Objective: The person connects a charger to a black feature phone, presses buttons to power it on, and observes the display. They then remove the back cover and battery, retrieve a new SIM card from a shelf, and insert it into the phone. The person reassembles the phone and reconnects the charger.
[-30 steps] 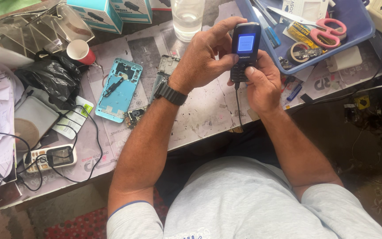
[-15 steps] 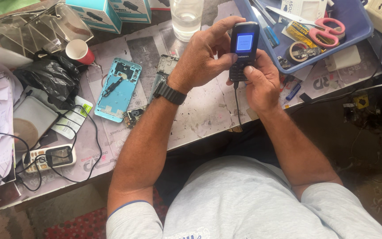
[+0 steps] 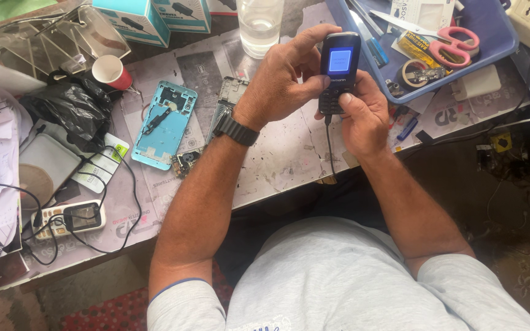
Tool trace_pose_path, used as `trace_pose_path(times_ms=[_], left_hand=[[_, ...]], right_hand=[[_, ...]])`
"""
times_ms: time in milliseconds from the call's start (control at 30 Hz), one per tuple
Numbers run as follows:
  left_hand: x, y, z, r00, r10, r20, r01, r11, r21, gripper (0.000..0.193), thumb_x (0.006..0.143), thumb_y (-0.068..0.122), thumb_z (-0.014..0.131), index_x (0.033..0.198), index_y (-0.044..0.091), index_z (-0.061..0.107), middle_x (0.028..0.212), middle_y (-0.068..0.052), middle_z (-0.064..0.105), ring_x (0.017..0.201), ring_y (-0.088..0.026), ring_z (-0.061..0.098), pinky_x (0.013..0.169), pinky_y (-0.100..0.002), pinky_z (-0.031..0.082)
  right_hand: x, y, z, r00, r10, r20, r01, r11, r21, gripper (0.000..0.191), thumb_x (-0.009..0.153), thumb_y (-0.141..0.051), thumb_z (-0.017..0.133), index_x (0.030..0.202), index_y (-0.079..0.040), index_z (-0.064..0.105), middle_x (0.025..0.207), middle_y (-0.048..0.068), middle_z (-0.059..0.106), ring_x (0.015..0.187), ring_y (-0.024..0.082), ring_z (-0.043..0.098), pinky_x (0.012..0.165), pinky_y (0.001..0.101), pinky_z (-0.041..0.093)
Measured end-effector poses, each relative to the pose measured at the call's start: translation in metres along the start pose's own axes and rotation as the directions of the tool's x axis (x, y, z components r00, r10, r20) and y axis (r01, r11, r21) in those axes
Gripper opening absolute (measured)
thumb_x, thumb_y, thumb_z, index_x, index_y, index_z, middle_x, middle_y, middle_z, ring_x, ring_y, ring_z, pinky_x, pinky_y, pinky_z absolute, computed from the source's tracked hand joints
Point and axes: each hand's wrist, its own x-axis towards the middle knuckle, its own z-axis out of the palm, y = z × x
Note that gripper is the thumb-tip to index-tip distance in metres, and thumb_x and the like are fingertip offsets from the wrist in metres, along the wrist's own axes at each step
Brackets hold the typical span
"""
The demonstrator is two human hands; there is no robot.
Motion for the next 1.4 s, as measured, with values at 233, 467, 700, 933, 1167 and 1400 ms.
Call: trace_pose_path(times_ms=[233,467,700,933,1167,1400], left_hand=[[0.0005,0.0021,-0.0008,1.000,-0.002,0.008,0.002,0.999,-0.045,0.064,0.094,0.003,0.080,0.150,0.018,0.051,0.097,0.000,0.079,0.083,-0.007,0.078,0.071,-0.022,0.065],[0.0020,0.0067,-0.0016,1.000,-0.020,0.015,0.020,1.000,-0.020,0.063,0.093,0.003,0.078,0.148,0.017,0.052,0.095,-0.001,0.080,0.082,-0.007,0.077,0.070,-0.022,0.062],[0.0016,0.0071,-0.0024,1.000,-0.010,0.023,0.011,0.998,-0.055,0.062,0.094,0.004,0.078,0.148,0.017,0.052,0.099,-0.002,0.081,0.086,-0.008,0.079,0.075,-0.023,0.066],[0.0017,0.0063,-0.0025,0.999,-0.022,0.029,0.023,0.998,-0.062,0.063,0.093,0.003,0.078,0.148,0.018,0.052,0.099,-0.003,0.081,0.084,-0.010,0.079,0.073,-0.025,0.066],[0.0010,0.0051,-0.0016,1.000,0.023,0.014,-0.022,0.999,-0.043,0.065,0.093,0.003,0.079,0.150,0.017,0.051,0.099,-0.003,0.081,0.088,-0.010,0.080,0.076,-0.024,0.066],[-0.0016,0.0054,-0.0025,1.000,0.001,0.023,0.000,0.999,-0.048,0.064,0.094,0.001,0.078,0.150,0.017,0.051,0.101,-0.003,0.080,0.086,-0.010,0.079,0.072,-0.023,0.064]], right_hand=[[0.0000,0.0001,0.0007,1.000,0.000,-0.009,0.000,1.000,-0.010,0.036,0.103,-0.005,0.048,0.137,0.005,0.052,0.121,0.016,0.066,0.103,0.022,0.070,0.089,0.0410,0.064],[-0.0001,-0.0004,0.0006,1.000,-0.009,-0.006,0.009,1.000,-0.014,0.036,0.103,-0.004,0.047,0.137,0.005,0.052,0.121,0.016,0.066,0.103,0.022,0.070,0.088,0.0404,0.064],[0.0000,0.0006,0.0009,1.000,-0.013,-0.002,0.013,1.000,-0.021,0.035,0.104,-0.004,0.048,0.137,0.005,0.053,0.119,0.016,0.067,0.101,0.022,0.070,0.088,0.0403,0.064],[0.0002,-0.0026,0.0026,1.000,-0.018,-0.001,0.018,0.999,-0.041,0.035,0.103,-0.005,0.048,0.137,0.004,0.053,0.119,0.015,0.067,0.101,0.021,0.070,0.087,0.0399,0.064],[-0.0007,-0.0014,0.0030,1.000,-0.019,-0.008,0.018,0.999,-0.031,0.035,0.104,-0.005,0.048,0.137,0.004,0.053,0.120,0.015,0.067,0.102,0.022,0.070,0.087,0.0399,0.064],[-0.0026,0.0002,0.0025,1.000,-0.015,-0.007,0.015,1.000,-0.015,0.035,0.104,-0.005,0.048,0.137,0.004,0.053,0.120,0.016,0.067,0.101,0.022,0.070,0.087,0.0405,0.064]])
